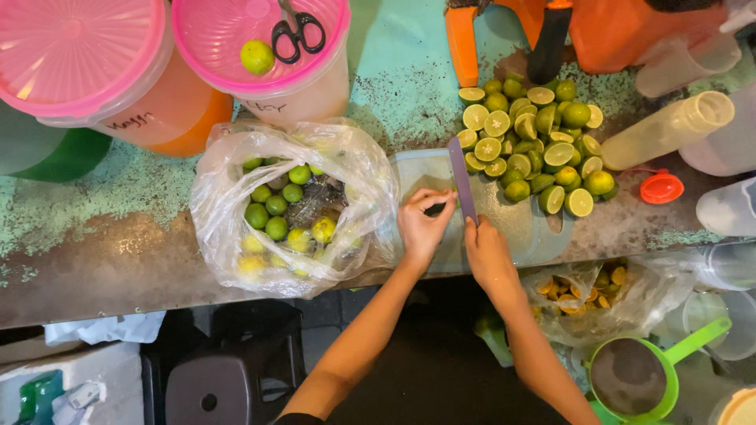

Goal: The person cuts limes in half on a cutting board using a small knife, picking them one by one from a plastic bag and placing the cut pieces into a large pile on the counter.

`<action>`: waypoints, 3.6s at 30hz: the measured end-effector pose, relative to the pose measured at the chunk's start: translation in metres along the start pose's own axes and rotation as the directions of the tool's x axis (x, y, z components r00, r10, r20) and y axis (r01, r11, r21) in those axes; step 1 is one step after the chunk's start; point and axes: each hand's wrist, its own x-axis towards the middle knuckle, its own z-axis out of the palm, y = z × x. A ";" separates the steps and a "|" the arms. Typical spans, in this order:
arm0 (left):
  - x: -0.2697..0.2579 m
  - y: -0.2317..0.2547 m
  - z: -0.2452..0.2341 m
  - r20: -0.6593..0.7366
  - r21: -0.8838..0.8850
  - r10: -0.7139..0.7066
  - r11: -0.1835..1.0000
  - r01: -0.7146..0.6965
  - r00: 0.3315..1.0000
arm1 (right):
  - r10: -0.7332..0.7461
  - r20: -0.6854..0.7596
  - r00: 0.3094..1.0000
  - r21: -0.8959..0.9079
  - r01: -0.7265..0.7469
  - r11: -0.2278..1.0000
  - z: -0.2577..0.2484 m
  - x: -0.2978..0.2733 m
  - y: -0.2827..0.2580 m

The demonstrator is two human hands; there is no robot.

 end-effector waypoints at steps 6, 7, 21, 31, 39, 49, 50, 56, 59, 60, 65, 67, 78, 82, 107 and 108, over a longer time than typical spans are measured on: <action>0.003 0.002 -0.002 -0.005 0.001 -0.014 1.000 0.014 1.000 | -0.062 -0.026 0.998 0.004 0.062 0.998 0.007 0.017 -0.002; 0.002 0.002 -0.002 -0.012 0.036 -0.002 0.999 0.002 1.000 | -0.081 -0.046 0.996 0.002 0.081 0.997 0.006 0.010 0.001; 0.003 0.004 -0.002 -0.016 0.015 -0.004 1.000 0.004 1.000 | -0.011 -0.019 1.000 -0.073 0.009 0.997 0.015 0.020 -0.010; 0.002 0.005 -0.002 -0.014 0.051 -0.001 0.999 0.001 1.000 | 0.139 0.008 0.990 -0.049 -0.138 0.989 0.008 -0.009 -0.013; 0.004 0.004 -0.001 -0.039 0.047 0.032 0.998 -0.030 0.999 | 0.033 -0.040 0.999 -0.057 -0.036 0.998 0.012 0.010 -0.015; 0.002 0.004 -0.001 -0.021 0.094 0.001 0.996 0.001 1.000 | 0.064 -0.057 0.996 -0.127 -0.071 0.989 0.034 0.022 0.005; 0.001 0.004 -0.001 -0.018 0.083 0.000 0.997 0.001 1.000 | 0.039 -0.055 0.998 -0.127 -0.045 0.991 0.036 0.031 0.005; 0.005 0.009 -0.003 0.004 0.115 -0.006 0.993 0.005 1.000 | 0.041 -0.029 0.999 -0.140 -0.045 0.989 0.031 0.022 0.011; 0.007 0.010 -0.006 0.015 0.091 0.013 0.996 -0.014 1.000 | 0.113 -0.030 0.993 -0.201 -0.117 0.973 0.031 -0.019 0.020; 0.008 0.011 -0.006 0.010 0.086 0.021 0.996 -0.021 1.000 | 0.182 -0.009 0.983 -0.209 -0.179 0.961 0.029 -0.030 0.023; 0.006 0.009 -0.004 0.020 0.128 0.019 0.992 -0.022 1.000 | 0.141 -0.015 0.990 -0.178 -0.142 0.974 0.035 -0.005 0.022; 0.002 0.007 -0.005 0.030 0.100 0.026 0.995 -0.029 0.999 | 0.111 -0.024 0.994 -0.185 -0.113 0.976 0.037 0.012 0.024; 0.004 -0.002 0.000 0.046 -0.004 -0.039 0.999 0.040 0.998 | 0.095 0.023 0.995 -0.106 -0.092 0.990 0.031 -0.023 0.068; 0.001 0.004 -0.001 0.018 0.115 0.026 0.993 -0.028 1.000 | 0.123 0.105 0.987 -0.012 -0.123 0.992 0.024 0.001 0.055; 0.053 0.018 0.108 0.422 0.082 0.450 0.846 -0.527 0.787 | 0.276 -0.007 0.961 0.845 -0.142 0.515 -0.038 -0.018 0.106; 0.060 0.017 0.121 0.419 0.080 0.451 0.846 -0.527 0.788 | 0.263 -0.021 0.965 0.849 -0.122 0.514 -0.040 -0.017 0.104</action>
